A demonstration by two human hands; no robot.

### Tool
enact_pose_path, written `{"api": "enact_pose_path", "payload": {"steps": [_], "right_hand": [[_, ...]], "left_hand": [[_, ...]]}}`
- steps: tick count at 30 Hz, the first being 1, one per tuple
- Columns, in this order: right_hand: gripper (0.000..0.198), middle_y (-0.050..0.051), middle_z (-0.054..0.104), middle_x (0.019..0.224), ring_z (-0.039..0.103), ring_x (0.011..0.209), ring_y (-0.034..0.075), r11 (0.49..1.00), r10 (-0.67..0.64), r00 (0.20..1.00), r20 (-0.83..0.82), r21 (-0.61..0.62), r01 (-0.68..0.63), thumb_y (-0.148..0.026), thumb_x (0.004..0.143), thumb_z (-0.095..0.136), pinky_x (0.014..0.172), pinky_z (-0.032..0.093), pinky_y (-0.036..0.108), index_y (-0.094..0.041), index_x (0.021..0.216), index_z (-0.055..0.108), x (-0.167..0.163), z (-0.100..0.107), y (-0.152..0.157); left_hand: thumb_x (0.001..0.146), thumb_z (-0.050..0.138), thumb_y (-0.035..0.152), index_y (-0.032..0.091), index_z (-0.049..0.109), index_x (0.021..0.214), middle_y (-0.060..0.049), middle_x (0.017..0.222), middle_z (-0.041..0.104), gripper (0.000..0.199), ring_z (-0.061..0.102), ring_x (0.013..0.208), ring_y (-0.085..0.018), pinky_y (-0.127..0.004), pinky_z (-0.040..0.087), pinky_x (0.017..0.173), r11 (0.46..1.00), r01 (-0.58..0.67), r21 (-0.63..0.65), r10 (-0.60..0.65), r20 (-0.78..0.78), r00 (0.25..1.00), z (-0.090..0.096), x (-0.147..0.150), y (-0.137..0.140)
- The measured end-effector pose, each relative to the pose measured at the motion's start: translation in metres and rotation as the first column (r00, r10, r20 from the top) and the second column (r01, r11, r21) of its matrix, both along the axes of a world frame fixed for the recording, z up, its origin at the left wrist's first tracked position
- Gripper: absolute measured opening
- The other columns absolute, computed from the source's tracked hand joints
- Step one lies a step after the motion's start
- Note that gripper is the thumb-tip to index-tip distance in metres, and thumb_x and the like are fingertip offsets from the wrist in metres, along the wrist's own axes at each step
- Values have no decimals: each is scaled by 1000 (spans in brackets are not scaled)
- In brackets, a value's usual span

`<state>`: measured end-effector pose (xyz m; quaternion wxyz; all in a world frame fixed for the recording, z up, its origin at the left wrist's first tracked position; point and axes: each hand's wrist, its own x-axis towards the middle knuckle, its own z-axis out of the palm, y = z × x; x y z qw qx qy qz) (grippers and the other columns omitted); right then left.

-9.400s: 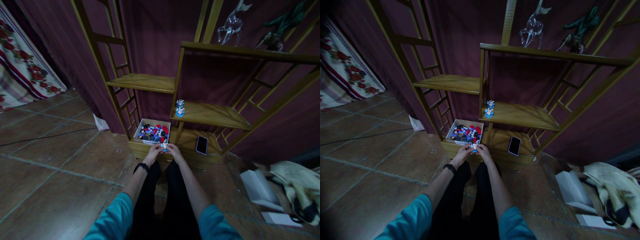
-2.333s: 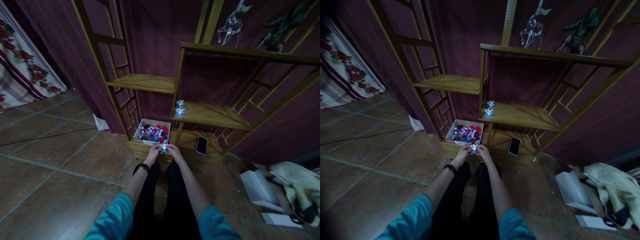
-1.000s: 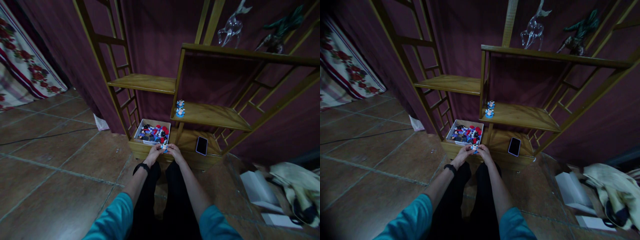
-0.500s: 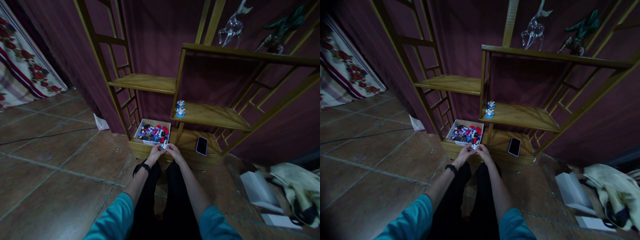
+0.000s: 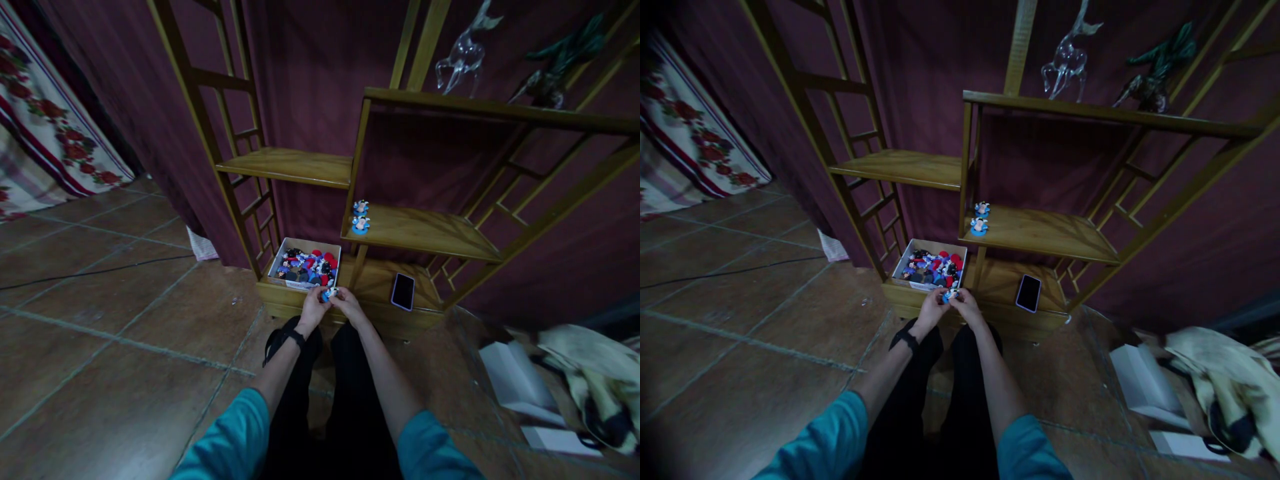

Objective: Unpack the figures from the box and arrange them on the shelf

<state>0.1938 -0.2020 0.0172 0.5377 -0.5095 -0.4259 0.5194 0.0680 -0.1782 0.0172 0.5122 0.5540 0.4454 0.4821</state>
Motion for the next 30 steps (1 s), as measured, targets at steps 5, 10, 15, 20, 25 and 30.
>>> {"api": "enact_pose_path", "payload": {"steps": [5,10,15,20,25,30], "right_hand": [[33,-1,65,82,60,81,16,1000,13,1000,4,16,-13,-31,58,69,79,44,30,-22,88,59,1,0,-1],[32,-3,64,80,59,81,15,1000,11,1000,25,20,-12,-28,55,70,80,43,29,-22,83,57,3,-1,-2],[32,-3,62,80,57,80,15,997,71,997,-22,19,-70,-25,55,69,76,43,28,-23,84,55,6,0,-4],[32,-4,60,81,55,78,14,995,94,995,-33,38,-93,-20,54,68,73,42,25,-23,83,55,9,4,-7],[31,-5,59,82,53,80,15,993,100,995,2,57,-100,-19,55,64,75,39,25,-23,84,55,11,5,-8],[30,-5,58,87,51,85,15,989,113,993,27,88,-115,-18,56,63,79,38,26,-24,84,55,11,2,-6]], "left_hand": [[61,60,5,19,62,91,-5,93,52,33,54,89,-18,-34,42,86,945,69,319,20,-267,964,-1,-1,-8],[67,52,2,20,56,103,-6,102,46,40,52,95,-19,-35,42,91,904,146,403,31,-402,915,1,-1,-18],[71,45,-1,22,51,113,-8,113,43,47,48,107,-20,-37,39,97,866,212,453,22,-459,888,10,-2,-30],[74,42,-1,22,47,120,-11,124,41,51,44,115,-22,-40,35,100,833,288,473,-8,-510,860,16,-4,-34],[75,37,-1,20,39,126,-12,131,39,55,38,123,-21,-41,33,102,778,425,462,55,-724,687,21,-8,-33],[79,35,2,14,38,125,-16,132,41,48,41,121,-22,-38,36,100,732,544,409,150,-877,457,28,-13,-30]]}}
